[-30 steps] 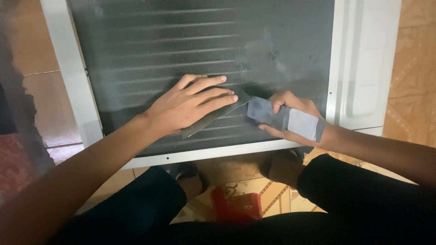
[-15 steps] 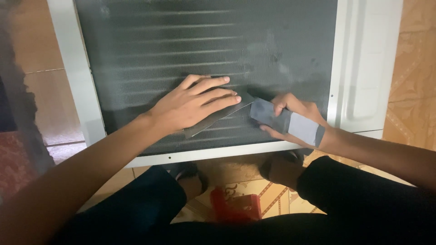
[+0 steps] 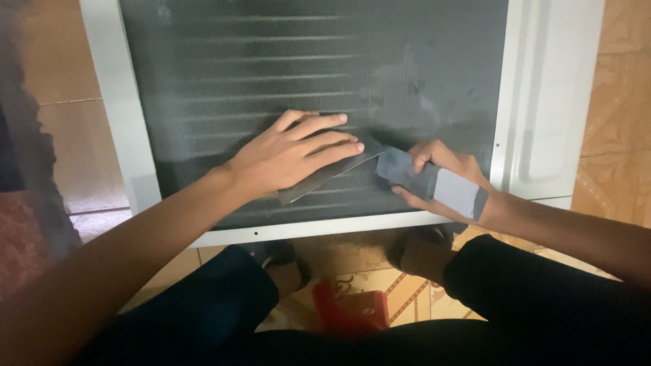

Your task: Straightening the bent metal fins of an air conditioner unit using two small metal plates.

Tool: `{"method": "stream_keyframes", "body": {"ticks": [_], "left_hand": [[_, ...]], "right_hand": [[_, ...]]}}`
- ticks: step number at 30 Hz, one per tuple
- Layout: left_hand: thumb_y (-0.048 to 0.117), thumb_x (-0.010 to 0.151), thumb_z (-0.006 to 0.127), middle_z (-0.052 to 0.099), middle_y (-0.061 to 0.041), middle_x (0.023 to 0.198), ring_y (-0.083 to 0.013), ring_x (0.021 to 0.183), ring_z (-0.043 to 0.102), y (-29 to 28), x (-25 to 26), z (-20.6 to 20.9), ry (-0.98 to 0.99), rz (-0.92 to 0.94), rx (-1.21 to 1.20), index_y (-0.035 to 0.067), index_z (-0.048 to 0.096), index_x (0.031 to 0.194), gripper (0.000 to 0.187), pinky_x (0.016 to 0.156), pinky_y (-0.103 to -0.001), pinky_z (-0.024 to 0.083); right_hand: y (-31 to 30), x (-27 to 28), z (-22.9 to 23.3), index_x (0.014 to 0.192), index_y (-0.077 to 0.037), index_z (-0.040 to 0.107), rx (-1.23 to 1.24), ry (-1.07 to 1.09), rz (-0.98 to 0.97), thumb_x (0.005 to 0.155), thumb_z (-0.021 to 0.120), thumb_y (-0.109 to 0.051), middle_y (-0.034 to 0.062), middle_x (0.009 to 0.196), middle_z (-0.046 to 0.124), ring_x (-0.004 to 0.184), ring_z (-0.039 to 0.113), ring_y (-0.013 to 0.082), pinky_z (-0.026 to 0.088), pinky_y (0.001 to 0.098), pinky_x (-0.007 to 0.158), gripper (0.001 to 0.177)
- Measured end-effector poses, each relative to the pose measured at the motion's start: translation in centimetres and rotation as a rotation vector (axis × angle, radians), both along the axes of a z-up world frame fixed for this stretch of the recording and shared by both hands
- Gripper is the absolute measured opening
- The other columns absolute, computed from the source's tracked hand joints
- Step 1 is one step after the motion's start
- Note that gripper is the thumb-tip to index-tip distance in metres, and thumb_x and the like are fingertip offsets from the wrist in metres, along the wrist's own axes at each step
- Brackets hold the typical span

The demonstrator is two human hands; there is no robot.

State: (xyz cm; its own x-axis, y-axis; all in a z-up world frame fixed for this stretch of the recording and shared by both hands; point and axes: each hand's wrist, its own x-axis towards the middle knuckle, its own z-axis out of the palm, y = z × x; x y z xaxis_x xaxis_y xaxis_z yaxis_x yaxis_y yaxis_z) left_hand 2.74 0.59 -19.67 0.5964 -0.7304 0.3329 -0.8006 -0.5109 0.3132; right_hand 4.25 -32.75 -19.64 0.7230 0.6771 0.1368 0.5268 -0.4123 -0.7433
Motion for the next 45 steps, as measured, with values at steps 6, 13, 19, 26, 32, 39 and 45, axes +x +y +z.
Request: {"method": "stream_keyframes", "body": {"ticks": [6,13,19,26,32,39,45], "left_hand": [[0.014,0.112,0.032,0.064,-0.004,0.130,-0.0235,0.141,0.046,0.0,0.1,0.2,0.000,-0.008,-0.016,0.016,0.050,0.148,0.040,0.108,-0.043,0.040],[0.015,0.108,0.038,0.064,-0.004,0.134,-0.0243,0.142,0.045,-0.1,-0.2,0.2,0.034,0.004,0.020,0.017,0.051,0.148,0.042,0.108,-0.043,0.039],[0.015,0.109,0.039,0.063,-0.004,0.133,-0.0234,0.143,0.044,-0.1,0.0,0.2,0.042,0.001,0.033,0.017,0.050,0.149,0.041,0.108,-0.042,0.038],[0.017,0.110,0.038,0.063,-0.004,0.134,-0.0231,0.144,0.043,0.0,-0.2,0.1,0.050,0.006,0.041,0.018,0.049,0.149,0.041,0.108,-0.041,0.036],[0.015,0.109,0.041,0.064,-0.005,0.132,-0.0240,0.143,0.044,0.1,-0.1,0.7,0.050,-0.003,0.026,0.017,0.051,0.148,0.040,0.108,-0.041,0.038],[0.015,0.110,0.037,0.062,-0.006,0.135,-0.0241,0.145,0.041,0.1,0.1,0.5,0.046,-0.019,0.025,0.014,0.049,0.149,0.041,0.110,-0.042,0.037],[0.021,0.110,0.040,0.062,-0.006,0.137,-0.0234,0.144,0.043,0.1,-0.2,0.2,0.045,-0.009,0.045,0.017,0.048,0.151,0.041,0.112,-0.042,0.036]], "right_hand": [[0.0,-0.1,-0.1,0.102,-0.013,0.056,-0.009,-0.022,0.012,0.075,0.091,-0.032,0.0074,0.093,0.072,0.071,0.075,0.0233,0.054,0.0279,0.060,0.049],[0.4,-0.6,-0.5,0.097,-0.014,0.053,0.064,0.150,-0.122,0.070,0.093,-0.027,0.0069,0.094,0.074,0.078,0.076,0.0264,0.055,0.0353,0.070,0.050],[0.1,1.0,1.9,0.096,-0.010,0.050,0.129,0.221,-0.159,0.073,0.093,-0.018,0.0101,0.096,0.070,0.086,0.071,0.0261,0.051,0.0391,0.078,0.050],[0.0,-0.5,-0.8,0.091,-0.010,0.057,0.199,0.084,-0.113,0.073,0.093,-0.022,0.0087,0.086,0.070,0.074,0.068,0.0213,0.047,0.0310,0.069,0.042],[0.0,-0.2,-0.9,0.092,-0.007,0.059,0.212,0.073,-0.102,0.073,0.093,-0.023,0.0112,0.084,0.071,0.070,0.068,0.0227,0.048,0.0319,0.068,0.041],[0.0,0.2,-0.1,0.094,-0.004,0.060,0.167,0.100,-0.055,0.069,0.094,-0.016,0.0126,0.081,0.068,0.063,0.063,0.0244,0.045,0.0340,0.063,0.044],[-2.7,2.8,0.0,0.100,-0.004,0.059,0.086,0.302,0.018,0.075,0.086,-0.011,0.0130,0.083,0.065,0.069,0.060,0.0259,0.044,0.0377,0.067,0.037]]}}
